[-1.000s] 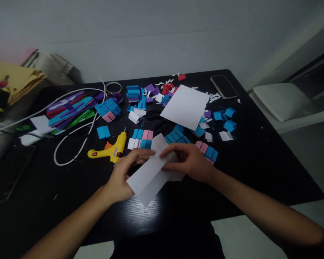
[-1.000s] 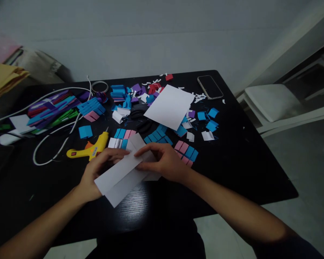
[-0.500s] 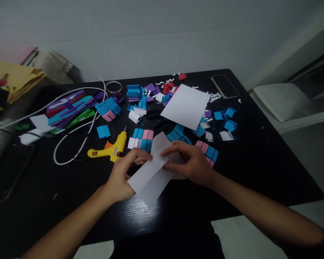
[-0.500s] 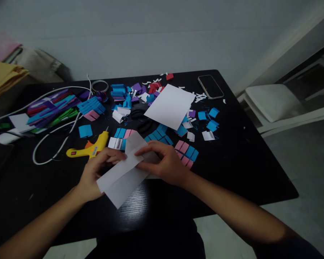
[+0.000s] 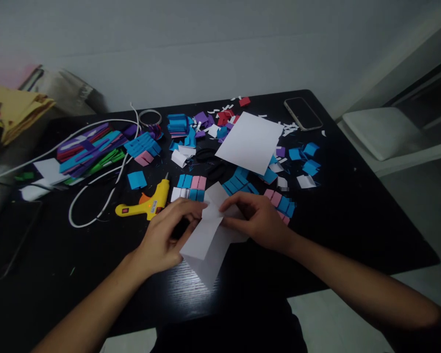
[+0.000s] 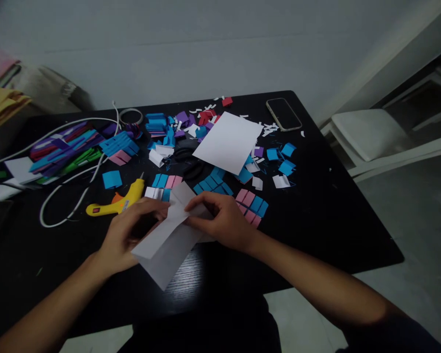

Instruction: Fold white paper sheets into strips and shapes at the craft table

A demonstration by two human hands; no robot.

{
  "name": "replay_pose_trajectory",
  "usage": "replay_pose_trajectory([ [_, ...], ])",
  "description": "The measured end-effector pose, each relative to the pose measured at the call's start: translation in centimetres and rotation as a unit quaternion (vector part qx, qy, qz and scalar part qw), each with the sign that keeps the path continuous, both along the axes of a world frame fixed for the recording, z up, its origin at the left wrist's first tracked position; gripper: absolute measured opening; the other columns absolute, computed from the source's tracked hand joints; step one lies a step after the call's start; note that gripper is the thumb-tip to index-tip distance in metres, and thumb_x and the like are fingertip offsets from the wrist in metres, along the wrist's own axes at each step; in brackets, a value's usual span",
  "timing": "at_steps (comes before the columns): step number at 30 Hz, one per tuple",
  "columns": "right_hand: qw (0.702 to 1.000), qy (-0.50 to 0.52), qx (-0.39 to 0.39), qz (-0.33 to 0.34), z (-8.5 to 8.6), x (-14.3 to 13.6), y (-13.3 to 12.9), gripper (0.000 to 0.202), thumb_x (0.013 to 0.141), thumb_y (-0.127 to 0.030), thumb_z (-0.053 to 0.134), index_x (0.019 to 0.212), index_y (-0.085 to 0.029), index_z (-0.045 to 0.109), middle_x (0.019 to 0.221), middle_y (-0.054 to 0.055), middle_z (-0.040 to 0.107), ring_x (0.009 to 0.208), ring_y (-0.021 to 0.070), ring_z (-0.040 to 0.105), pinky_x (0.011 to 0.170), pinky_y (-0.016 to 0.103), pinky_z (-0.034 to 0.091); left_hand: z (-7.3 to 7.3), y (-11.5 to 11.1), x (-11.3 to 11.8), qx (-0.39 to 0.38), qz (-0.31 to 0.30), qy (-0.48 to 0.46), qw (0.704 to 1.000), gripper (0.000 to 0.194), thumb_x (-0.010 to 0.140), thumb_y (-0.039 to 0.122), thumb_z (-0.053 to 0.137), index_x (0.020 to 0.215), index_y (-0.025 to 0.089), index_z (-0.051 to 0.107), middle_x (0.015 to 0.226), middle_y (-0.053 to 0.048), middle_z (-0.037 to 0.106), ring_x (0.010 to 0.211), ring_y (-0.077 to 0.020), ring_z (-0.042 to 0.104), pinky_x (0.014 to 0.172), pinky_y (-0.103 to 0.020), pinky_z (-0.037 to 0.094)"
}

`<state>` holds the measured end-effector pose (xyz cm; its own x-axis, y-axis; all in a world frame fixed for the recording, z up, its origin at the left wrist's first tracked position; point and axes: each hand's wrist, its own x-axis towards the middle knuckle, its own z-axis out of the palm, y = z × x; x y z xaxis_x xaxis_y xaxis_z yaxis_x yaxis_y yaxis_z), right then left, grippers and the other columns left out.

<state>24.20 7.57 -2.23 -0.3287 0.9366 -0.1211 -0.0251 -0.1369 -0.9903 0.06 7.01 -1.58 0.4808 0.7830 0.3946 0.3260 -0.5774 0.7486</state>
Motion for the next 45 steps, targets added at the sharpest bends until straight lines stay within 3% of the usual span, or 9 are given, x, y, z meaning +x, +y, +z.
replay_pose_trajectory([
  [4,1.0,0.004,-0.011,0.019,0.2,0.0,0.2,0.027,0.074,-0.037,0.09,0.093,-0.023,0.076,0.087,0.001,0.074,0.078,0.0167,0.068,0.07,0.029,0.055,0.6,0.1,-0.4,0.076,-0.035,0.074,0.994,0.052,0.088,0.019,0.072,0.138,0.03,0.062,0.122,-0.009,0.053,0.113,-0.0261,0.059,0.094,-0.041,0.058],
  [8,0.997,-0.044,0.016,0.063,0.6,0.2,0.2,0.023,0.079,-0.04,0.086,0.091,-0.022,0.08,0.087,0.002,0.077,0.08,0.0173,0.069,0.071,0.029,0.053,1.0,-0.1,-0.6,0.066,-0.08,0.123,0.987,0.049,0.089,0.027,0.073,0.136,0.034,0.064,0.154,-0.011,0.037,0.142,-0.0365,0.041,0.114,-0.055,0.045],
  [13,0.984,-0.083,0.072,0.14,0.9,0.5,0.2,0.019,0.083,-0.035,0.083,0.095,-0.021,0.081,0.089,0.002,0.079,0.079,0.0166,0.071,0.068,0.027,0.051,1.4,-0.5,-0.3,0.049,-0.115,0.138,0.983,0.042,0.091,0.025,0.071,0.131,0.036,0.066,0.164,-0.007,0.03,0.152,-0.0394,0.03,0.121,-0.062,0.033],
  [18,0.973,-0.08,0.101,0.189,0.8,0.7,0.3,0.016,0.085,-0.032,0.081,0.097,-0.022,0.079,0.092,0.001,0.08,0.081,0.0161,0.072,0.073,0.027,0.052,1.5,-0.6,-0.5,0.07,-0.098,0.156,0.98,0.029,0.091,0.026,0.07,0.119,0.029,0.064,0.159,-0.01,0.039,0.151,-0.0379,0.031,0.121,-0.061,0.034],
  [25,0.978,-0.047,0.066,0.192,0.9,0.9,0.4,0.034,0.08,-0.027,0.084,0.112,-0.023,0.072,0.105,0.0,0.078,0.082,0.014,0.07,0.07,0.025,0.052,1.6,-0.3,-0.6,0.08,-0.082,0.167,0.979,0.035,0.084,0.028,0.076,0.114,0.026,0.06,0.15,-0.013,0.051,0.144,-0.0372,0.042,0.117,-0.056,0.04],
  [31,0.974,-0.092,0.083,0.189,0.9,1.0,0.3,0.028,0.085,-0.035,0.081,0.11,-0.022,0.076,0.081,-0.002,0.071,0.061,0.0101,0.056,0.053,0.023,0.039,1.8,-0.1,-0.5,0.069,-0.078,0.147,0.984,0.033,0.086,0.039,0.075,0.113,0.026,0.06,0.144,-0.013,0.057,0.138,-0.0367,0.049,0.115,-0.056,0.043],
  [38,0.978,-0.085,0.074,0.176,1.3,0.9,0.2,0.018,0.087,-0.024,0.078,0.105,-0.021,0.076,0.091,0.0,0.075,0.073,0.0125,0.065,0.062,0.024,0.047,1.6,0.2,-0.6,0.043,-0.084,0.143,0.985,0.033,0.08,0.023,0.071,0.112,0.024,0.061,0.142,-0.012,0.058,0.134,-0.0357,0.052,0.114,-0.053,0.043],
  [45,0.978,0.018,-0.093,0.187,1.3,0.5,-0.1,0.055,0.079,-0.016,0.082,0.126,-0.025,0.054,0.092,-0.002,0.076,0.082,0.0174,0.074,0.066,0.026,0.056,1.4,0.1,-0.4,0.032,-0.065,0.181,0.981,0.036,0.085,0.014,0.068,0.117,0.024,0.056,0.143,-0.014,0.055,0.137,-0.0334,0.05,0.112,-0.053,0.045],
])
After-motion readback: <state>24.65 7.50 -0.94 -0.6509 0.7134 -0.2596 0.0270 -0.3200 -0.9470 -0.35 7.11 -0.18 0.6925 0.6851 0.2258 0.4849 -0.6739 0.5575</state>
